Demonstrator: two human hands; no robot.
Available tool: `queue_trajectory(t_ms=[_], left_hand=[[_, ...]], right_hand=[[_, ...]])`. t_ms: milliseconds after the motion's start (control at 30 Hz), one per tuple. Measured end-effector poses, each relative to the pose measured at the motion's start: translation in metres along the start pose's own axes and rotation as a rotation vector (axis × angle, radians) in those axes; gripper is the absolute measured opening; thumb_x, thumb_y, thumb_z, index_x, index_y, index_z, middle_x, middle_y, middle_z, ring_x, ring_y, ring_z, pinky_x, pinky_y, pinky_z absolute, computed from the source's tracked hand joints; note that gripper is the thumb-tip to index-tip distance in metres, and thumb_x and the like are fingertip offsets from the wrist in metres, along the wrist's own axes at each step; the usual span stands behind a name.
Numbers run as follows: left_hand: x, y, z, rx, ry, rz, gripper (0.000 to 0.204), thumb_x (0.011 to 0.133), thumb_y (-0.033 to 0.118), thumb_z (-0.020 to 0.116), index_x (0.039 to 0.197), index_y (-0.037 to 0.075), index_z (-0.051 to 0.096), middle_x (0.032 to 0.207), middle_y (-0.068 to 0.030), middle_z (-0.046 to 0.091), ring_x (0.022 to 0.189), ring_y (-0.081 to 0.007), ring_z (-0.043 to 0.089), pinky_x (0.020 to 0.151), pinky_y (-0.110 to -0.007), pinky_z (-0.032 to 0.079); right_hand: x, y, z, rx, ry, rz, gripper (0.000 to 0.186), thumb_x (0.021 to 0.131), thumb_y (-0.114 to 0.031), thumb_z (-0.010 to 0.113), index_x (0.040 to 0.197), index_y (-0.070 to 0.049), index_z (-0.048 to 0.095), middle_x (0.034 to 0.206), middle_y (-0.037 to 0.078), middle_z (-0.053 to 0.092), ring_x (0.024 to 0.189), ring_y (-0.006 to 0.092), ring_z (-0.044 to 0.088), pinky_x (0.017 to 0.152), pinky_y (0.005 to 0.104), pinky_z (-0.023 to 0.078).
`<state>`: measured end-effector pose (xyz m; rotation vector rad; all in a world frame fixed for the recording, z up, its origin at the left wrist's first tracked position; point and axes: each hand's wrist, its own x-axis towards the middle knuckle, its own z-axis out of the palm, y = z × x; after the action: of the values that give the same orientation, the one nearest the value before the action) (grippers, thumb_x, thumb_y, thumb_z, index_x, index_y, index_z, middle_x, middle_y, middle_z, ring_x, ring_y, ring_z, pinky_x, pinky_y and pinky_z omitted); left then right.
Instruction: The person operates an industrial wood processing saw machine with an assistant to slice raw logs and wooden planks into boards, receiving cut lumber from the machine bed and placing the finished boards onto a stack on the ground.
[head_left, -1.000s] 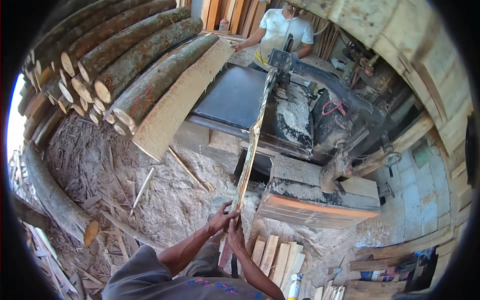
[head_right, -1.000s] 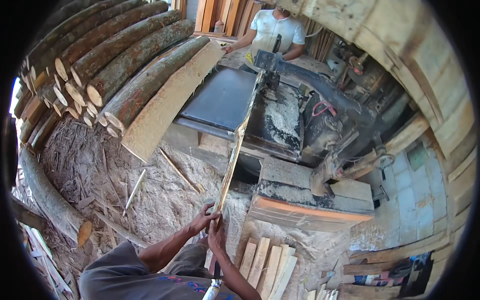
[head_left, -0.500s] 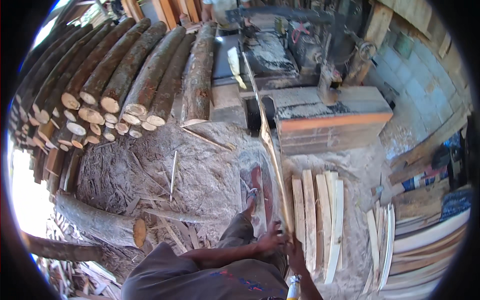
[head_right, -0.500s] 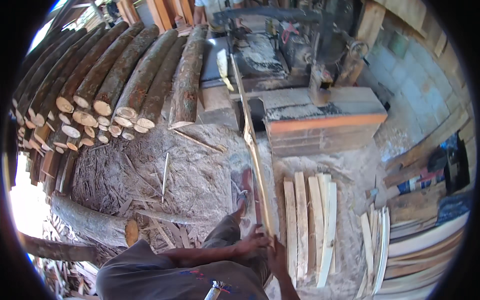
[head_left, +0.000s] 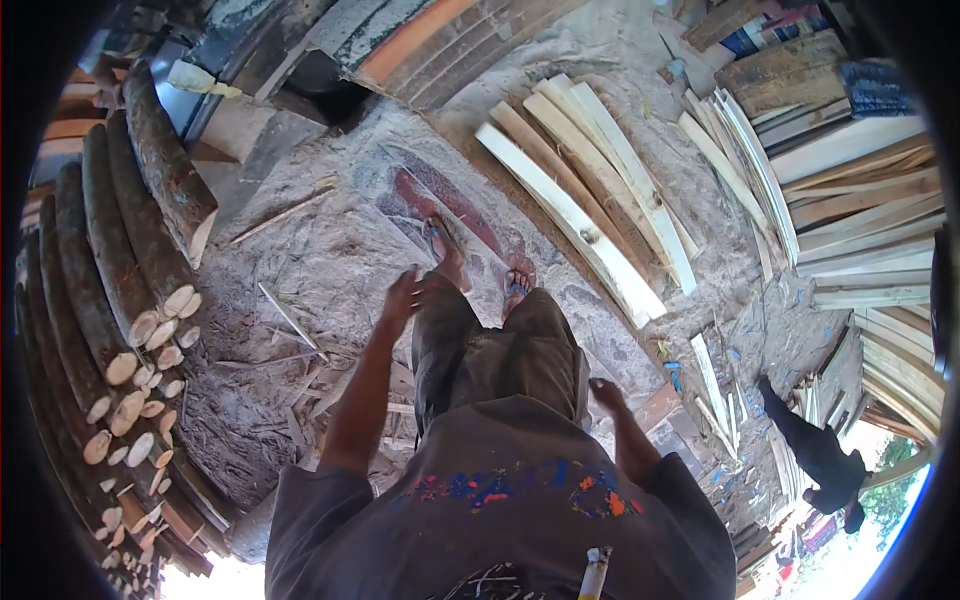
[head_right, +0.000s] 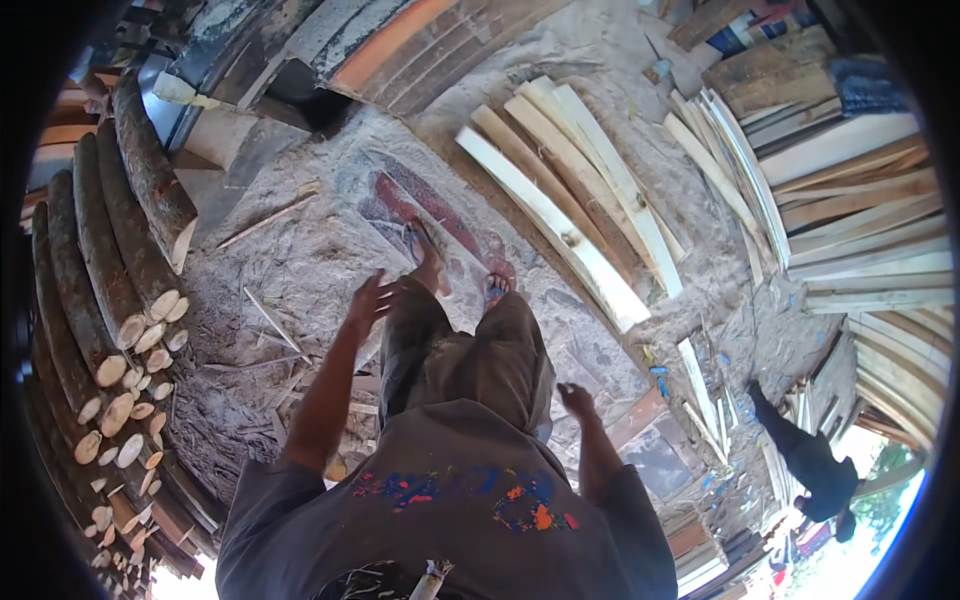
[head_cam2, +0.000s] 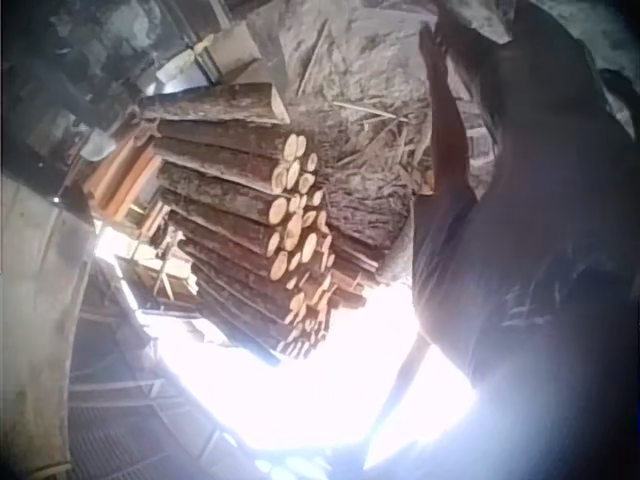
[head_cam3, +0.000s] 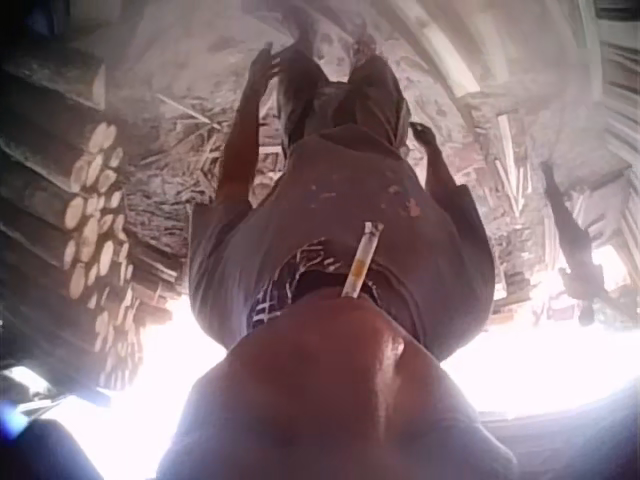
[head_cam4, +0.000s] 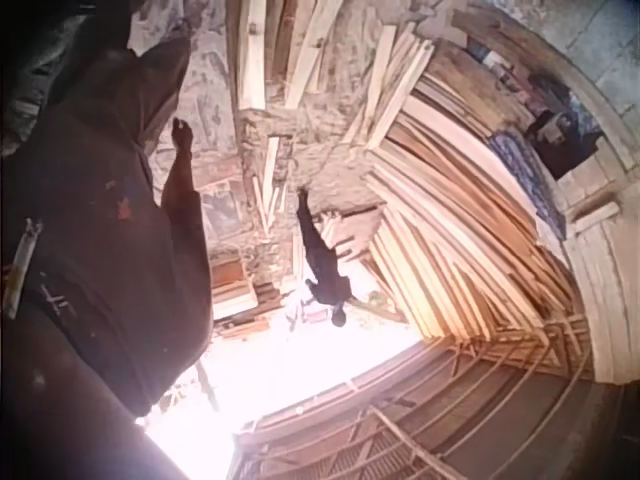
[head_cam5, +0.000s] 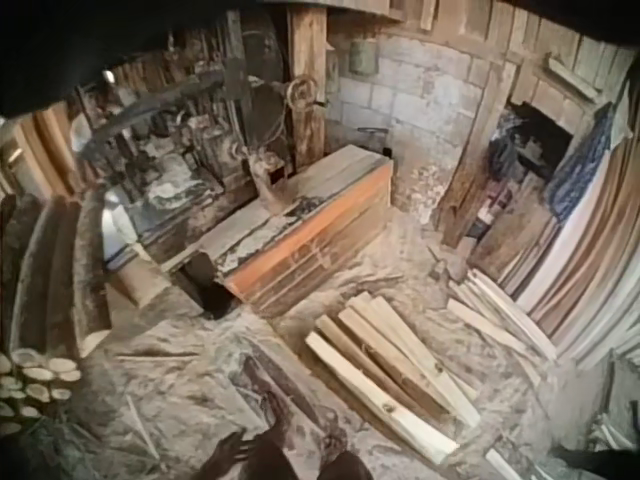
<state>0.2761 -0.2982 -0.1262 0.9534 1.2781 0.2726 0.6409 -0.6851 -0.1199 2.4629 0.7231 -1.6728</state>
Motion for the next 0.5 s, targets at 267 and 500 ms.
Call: queue_trajectory(t_ms=[267, 500], left_hand=[[0.107, 0.221, -0.292, -0.375, 0.614, 0.012, 0.075, 0.084, 0.064, 0.05, 0.14, 0.017, 0.033, 0.12, -0.0089, 0.06, 0.105, -0.0233, 0.057, 0.083, -0.04, 0.045], [0.26, 0.337, -0.396, -0.631, 0.574, 0.068, 0.086, 0.075, 0.077, 0.047, 0.132, 0.011, 0.045, 0.117, -0.0136, 0.059, 0.105, -0.0302, 0.057, 0.085, -0.047, 0.044]], right_hand=[[0.09, -0.159, -0.002, 0.382, -0.14, -0.138, 0.029, 0.089, -0.035, 0.054, 0.099, -0.011, 0.066, 0.091, 0.01, 0.064, 0.079, 0.0208, 0.059, 0.062, 0.0365, 0.045], [0.149, -0.407, -0.125, 0.691, -0.008, -0.212, 0.039, 0.092, -0.032, 0.054, 0.122, -0.008, 0.052, 0.092, 0.011, 0.066, 0.068, 0.0201, 0.065, 0.052, 0.0287, 0.048]])
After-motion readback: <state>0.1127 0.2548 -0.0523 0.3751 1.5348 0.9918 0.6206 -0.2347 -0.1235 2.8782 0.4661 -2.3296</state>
